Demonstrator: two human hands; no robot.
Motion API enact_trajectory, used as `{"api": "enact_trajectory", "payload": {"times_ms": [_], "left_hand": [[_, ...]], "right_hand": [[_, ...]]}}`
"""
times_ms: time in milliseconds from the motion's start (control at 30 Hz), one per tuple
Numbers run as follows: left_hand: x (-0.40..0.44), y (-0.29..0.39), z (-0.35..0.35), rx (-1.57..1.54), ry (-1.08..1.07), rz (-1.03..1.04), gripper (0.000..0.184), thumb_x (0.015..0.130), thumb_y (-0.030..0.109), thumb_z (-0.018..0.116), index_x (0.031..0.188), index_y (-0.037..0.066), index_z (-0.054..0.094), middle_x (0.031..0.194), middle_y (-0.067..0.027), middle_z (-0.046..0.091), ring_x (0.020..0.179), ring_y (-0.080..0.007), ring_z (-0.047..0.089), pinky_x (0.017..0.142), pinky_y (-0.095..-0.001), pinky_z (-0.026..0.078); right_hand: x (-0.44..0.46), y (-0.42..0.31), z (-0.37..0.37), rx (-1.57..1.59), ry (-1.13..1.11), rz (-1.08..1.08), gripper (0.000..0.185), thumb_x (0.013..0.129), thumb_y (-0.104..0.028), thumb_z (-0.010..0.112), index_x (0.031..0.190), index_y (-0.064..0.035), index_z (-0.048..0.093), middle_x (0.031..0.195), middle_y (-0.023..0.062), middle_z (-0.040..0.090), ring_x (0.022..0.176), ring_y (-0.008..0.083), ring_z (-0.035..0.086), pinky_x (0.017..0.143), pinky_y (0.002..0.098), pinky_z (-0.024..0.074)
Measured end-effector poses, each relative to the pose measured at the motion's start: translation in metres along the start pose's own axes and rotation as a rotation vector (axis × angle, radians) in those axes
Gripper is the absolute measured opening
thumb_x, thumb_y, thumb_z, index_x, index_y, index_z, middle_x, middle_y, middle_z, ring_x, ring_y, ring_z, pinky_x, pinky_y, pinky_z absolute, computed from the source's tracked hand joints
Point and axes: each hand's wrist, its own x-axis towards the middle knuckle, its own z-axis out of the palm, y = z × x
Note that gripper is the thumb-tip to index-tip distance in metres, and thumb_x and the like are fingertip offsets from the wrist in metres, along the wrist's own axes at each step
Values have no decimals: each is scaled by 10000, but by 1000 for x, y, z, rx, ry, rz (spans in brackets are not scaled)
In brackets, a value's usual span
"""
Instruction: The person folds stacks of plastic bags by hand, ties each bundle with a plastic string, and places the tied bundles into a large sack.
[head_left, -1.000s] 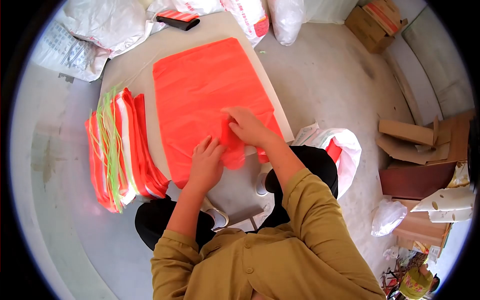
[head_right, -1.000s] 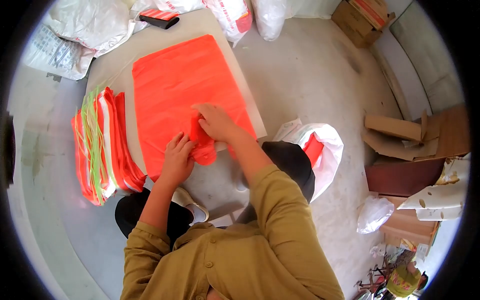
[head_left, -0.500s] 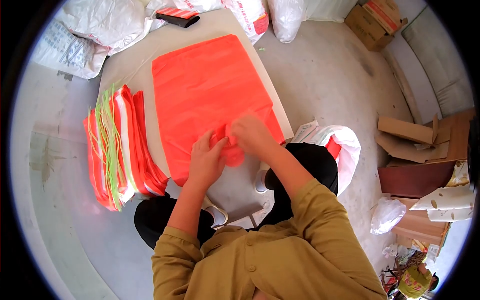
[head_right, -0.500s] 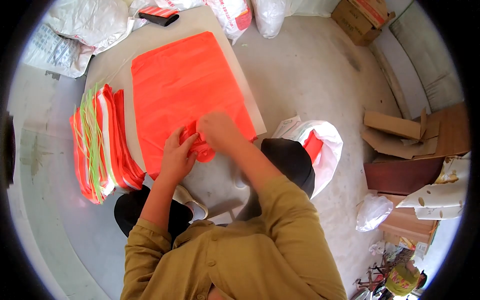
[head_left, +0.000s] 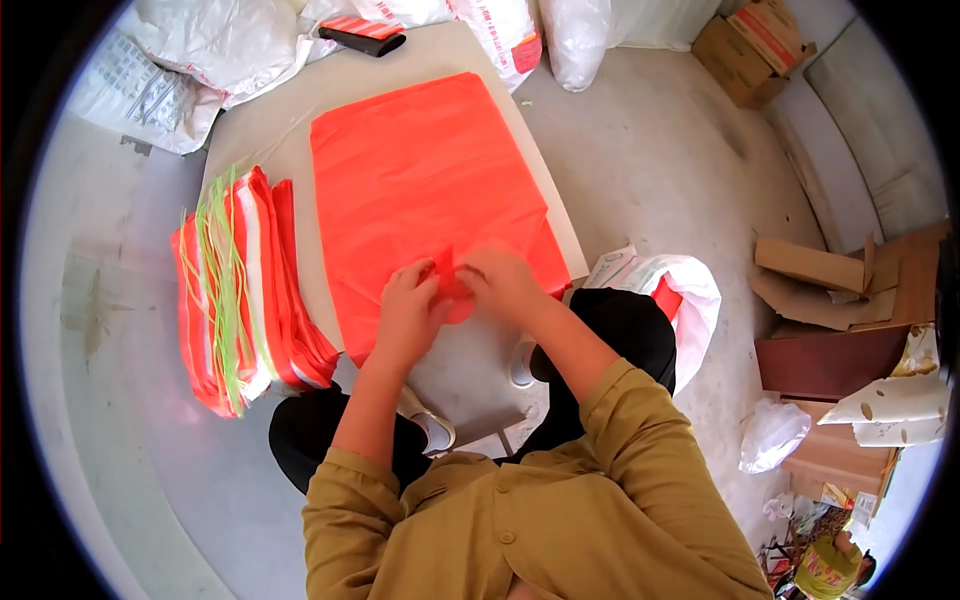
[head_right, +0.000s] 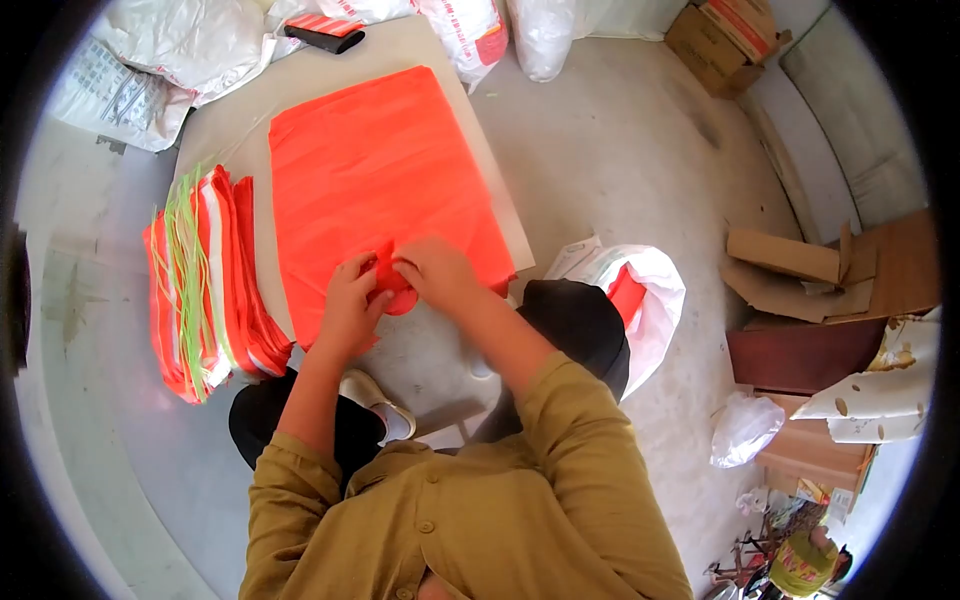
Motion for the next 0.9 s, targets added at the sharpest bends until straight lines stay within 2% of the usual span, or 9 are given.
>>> {"api": "enact_trajectory", "payload": {"times_ms": [100,200,300,400,500,600,700,800,900], "left_hand": [[10,4,9,-124,169,-135,197,837,72,773,930,-44,643,1243,-188,657,1137,-379,604,967,-436,504],[16,4,14,-145,210,-224,192,842,70,768,881,-49,622,1138,-158,680,1041,-344,628,898,-411,515],[19,4,18,-96,241,-235,178,845,67,760,937,-25,638,1069,-144,675,973,-337,628,848,-419,515],[19,9,19,-59,262,-309,242,844,64,754,1065,16,666,1053,-144,674,964,-344,625,855,-430,517],[22,18,13,-118,258,-376,332,853,49,730,1180,56,670,1080,-143,674,1002,-352,624,876,-441,520],[18,12,6,95,103,-225,433,854,50,725,1282,71,665,1141,-142,677,1073,-352,620,923,-439,521],[11,-5,3,133,84,18,518,845,56,729,1354,88,637,1205,-138,667,1123,-351,607,967,-440,510],[5,-1,-14,89,19,70,577,823,60,741,1387,99,627,1231,-135,657,1134,-350,602,992,-447,499],[8,-1,-22,149,20,110,570,747,74,777,1308,109,677,1248,-94,646,1113,-340,606,942,-455,512]], "right_hand": [[24,0,0,24,-101,49,161,920,-155,658,1030,-45,695,943,121,688,969,364,633,836,460,520],[24,6,14,81,120,55,184,904,-120,664,1072,-55,704,1001,109,695,986,353,632,849,454,520],[10,13,2,-69,63,-154,263,869,-95,690,1130,-63,698,1120,95,695,1051,327,633,899,441,515],[0,13,-5,-203,-53,-426,357,796,-40,726,1149,-90,705,1227,85,686,1189,286,615,999,422,506],[-1,19,-8,-258,-42,-456,372,803,-50,703,1174,-85,690,1305,72,663,1263,283,576,1044,419,487],[5,23,-6,-278,-56,-426,370,840,-64,664,1209,-82,676,1364,60,641,1280,283,568,1059,423,483],[12,21,-16,-372,-127,-453,380,862,-71,640,1241,-81,663,1391,58,629,1272,285,576,1065,426,487],[18,29,-15,-359,-190,-460,431,880,-56,640,1309,-100,657,1436,55,609,1282,271,576,1071,405,493],[29,27,-25,-261,-349,-324,457,869,-49,667,1323,-97,651,1439,56,614,1272,267,589,1062,385,501]]}}
